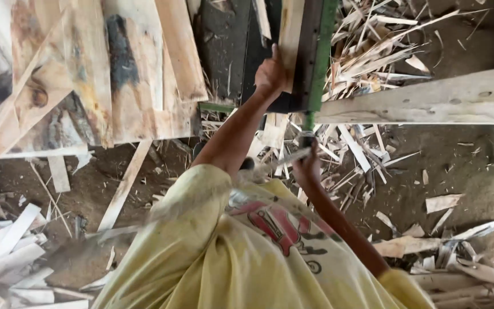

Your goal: Cutting sheets of wood veneer using a large mechanical guillotine shear.

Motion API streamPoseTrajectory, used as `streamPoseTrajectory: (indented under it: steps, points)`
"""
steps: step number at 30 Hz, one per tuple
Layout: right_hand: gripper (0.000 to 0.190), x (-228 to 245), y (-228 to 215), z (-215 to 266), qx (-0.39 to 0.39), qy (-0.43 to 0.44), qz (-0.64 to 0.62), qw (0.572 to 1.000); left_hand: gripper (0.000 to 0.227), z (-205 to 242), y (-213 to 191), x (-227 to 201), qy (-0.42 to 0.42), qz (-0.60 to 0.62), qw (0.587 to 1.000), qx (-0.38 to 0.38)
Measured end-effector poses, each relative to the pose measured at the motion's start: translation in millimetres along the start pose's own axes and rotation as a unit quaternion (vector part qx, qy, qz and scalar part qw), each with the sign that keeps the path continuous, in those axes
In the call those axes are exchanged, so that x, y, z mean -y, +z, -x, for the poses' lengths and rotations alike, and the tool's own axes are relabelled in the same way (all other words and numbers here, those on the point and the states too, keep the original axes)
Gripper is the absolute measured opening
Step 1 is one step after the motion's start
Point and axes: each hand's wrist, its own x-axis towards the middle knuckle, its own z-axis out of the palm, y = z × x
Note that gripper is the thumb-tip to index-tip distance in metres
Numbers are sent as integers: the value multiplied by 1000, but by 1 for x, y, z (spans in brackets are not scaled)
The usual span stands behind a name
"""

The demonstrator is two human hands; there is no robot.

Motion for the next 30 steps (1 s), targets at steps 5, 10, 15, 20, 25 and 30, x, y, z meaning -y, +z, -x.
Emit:
streamPoseTrajectory:
  steps: [5, 10, 15, 20, 25, 30]
  points:
    - [64, -58, 17, -13, -17, -7, 34, 999, 74, 2, -4, 4, -8, 14, 1000, -10]
    - [66, 19, -19, 28, -21, -41, 64, 997, 73, 13, 2, 6, 4, 53, 999, 7]
    - [79, 63, -34, 41, -9, -13, 65, 998, 69, 46, -30, 26, 4, 111, 994, -6]
    - [78, 54, -34, 36, 0, -18, 92, 996, 75, 100, -41, 67, 28, 93, 995, -26]
    - [83, 79, -43, 46, 11, 23, 80, 997, 70, 181, -72, 90, 14, 197, 979, 55]
    - [56, 31, -55, 50, 29, 31, -238, 970, 64, 222, -45, 113, 94, 299, 948, 53]
